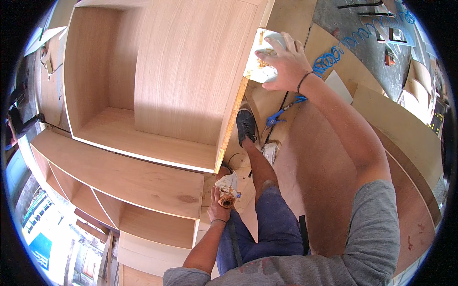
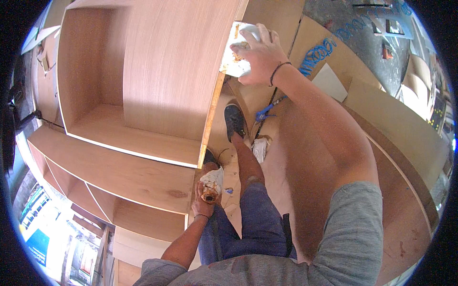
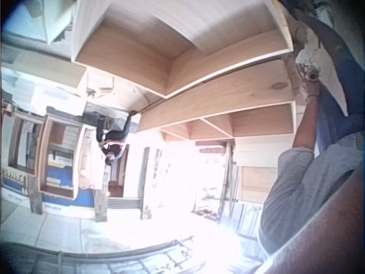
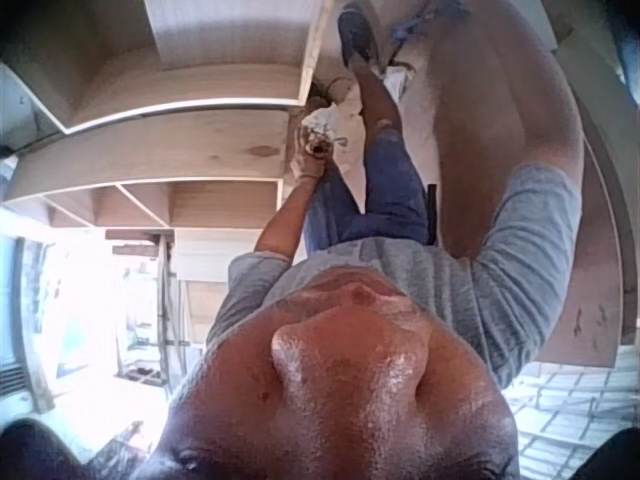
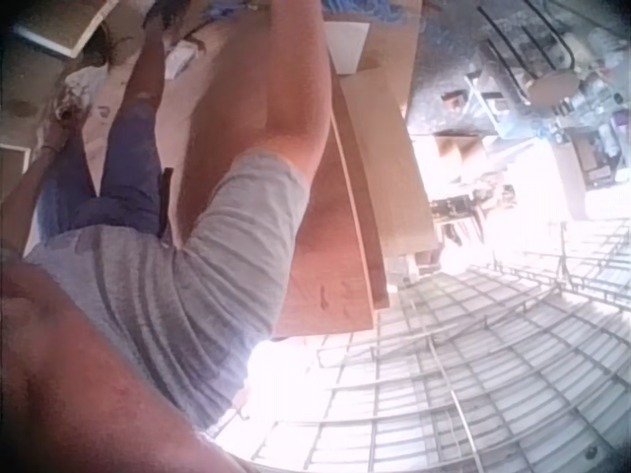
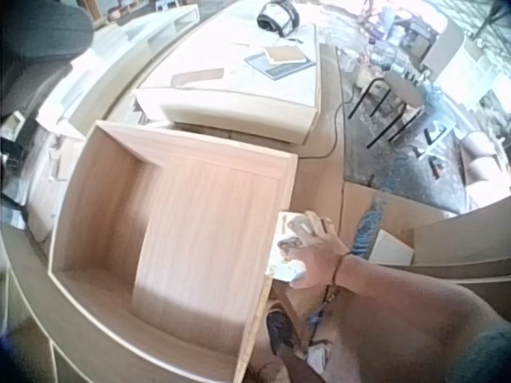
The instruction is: The person applies adhesive to the edges of a wooden cabinet shelf using a spreader.
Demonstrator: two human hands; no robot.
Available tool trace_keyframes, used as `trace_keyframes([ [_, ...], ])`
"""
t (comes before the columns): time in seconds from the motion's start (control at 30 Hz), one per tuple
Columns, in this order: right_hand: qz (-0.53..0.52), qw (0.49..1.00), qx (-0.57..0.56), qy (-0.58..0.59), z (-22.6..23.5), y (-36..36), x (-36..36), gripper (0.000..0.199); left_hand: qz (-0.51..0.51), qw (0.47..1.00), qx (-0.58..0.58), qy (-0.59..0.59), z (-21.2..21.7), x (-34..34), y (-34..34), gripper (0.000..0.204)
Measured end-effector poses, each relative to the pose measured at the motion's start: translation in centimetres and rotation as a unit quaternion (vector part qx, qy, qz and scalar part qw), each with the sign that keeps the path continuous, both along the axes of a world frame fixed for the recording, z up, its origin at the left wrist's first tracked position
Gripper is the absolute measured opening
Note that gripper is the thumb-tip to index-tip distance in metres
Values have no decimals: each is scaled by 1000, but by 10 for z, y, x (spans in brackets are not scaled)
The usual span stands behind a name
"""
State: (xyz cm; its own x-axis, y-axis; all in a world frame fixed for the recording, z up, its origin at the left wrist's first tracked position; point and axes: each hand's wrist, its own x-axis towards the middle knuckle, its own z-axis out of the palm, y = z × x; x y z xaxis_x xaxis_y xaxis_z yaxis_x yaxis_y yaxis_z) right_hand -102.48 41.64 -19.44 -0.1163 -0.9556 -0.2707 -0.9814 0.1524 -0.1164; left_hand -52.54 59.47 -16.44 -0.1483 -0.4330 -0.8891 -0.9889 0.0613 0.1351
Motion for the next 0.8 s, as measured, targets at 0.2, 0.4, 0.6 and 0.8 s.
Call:
trace_keyframes([
  [0.2,1,1000,-1,0,2,2,-3,77,20,999,22,-24,1,-4,-5,93],
  [0.4,-5,996,82,22,9,1,1,77,27,999,14,-20,7,0,-13,92],
  [0.6,-18,998,-44,-33,-4,7,-44,87,27,998,27,-44,5,-6,-9,95],
  [0.8,33,992,-118,-42,-45,-15,-93,92,8,1000,6,-17,1,-3,-1,99],
])
